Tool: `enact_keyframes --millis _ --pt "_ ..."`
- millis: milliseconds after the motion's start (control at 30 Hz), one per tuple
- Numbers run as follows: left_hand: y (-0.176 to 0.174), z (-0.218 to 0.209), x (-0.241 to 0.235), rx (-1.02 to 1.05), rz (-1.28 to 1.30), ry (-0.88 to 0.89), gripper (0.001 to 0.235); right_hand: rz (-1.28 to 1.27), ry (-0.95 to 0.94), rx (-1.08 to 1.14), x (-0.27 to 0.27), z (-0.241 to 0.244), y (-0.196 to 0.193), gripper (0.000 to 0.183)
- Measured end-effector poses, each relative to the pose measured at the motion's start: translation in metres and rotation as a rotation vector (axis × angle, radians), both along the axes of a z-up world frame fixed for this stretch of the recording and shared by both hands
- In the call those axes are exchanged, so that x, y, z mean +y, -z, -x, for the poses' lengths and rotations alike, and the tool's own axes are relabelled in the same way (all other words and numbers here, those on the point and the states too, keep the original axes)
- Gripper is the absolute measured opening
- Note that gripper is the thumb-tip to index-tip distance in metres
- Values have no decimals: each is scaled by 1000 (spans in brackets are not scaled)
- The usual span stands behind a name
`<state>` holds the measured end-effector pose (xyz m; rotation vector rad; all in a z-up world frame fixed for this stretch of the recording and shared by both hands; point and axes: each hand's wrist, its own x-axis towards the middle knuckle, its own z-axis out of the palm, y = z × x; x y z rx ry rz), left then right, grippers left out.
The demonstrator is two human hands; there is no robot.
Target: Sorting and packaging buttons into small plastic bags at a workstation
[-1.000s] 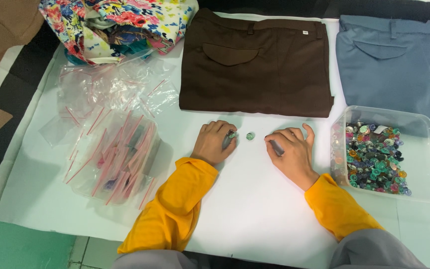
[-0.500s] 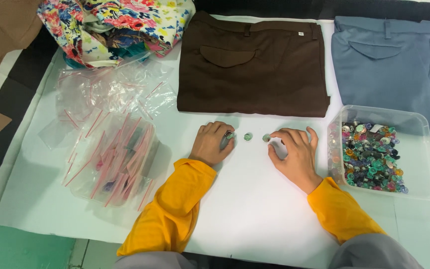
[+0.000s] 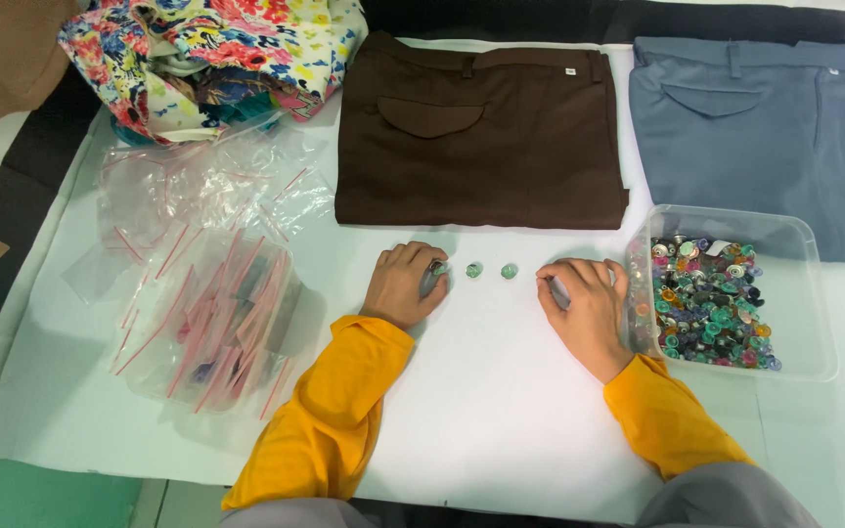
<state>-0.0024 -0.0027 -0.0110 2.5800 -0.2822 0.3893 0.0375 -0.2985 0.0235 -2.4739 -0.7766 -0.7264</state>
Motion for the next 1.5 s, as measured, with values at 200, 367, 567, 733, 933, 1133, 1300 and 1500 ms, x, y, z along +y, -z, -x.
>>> enact_keyframes --millis 200,367,567,733,933,1133,1300,1500 --pt "-5 2 -3 -95 -1 -4 37 -106 -105 -30 -3 9 -15 15" --pt "-38 31 -49 -304 55 34 39 -140 -231 -95 -7 43 -23 18" --pt "-84 41 -129 -351 200 199 30 -27 -207 -293 -54 65 -62 21" --pt "-119 4 -215 -302 175 361 27 184 44 -200 -133 23 -104 28" --pt "-70 -83 -325 21 -109 390 53 290 8 786 -174 -35 -134 70" --pt "-53 -103 -344 46 -507 67 58 368 -19 914 -194 -65 -75 94" --pt "-11 -119 -339 80 -585 184 36 271 -121 799 -208 -67 -62 69" --pt "-13 -115 -336 -2 -466 185 10 134 -100 757 -219 -68 -53 31"
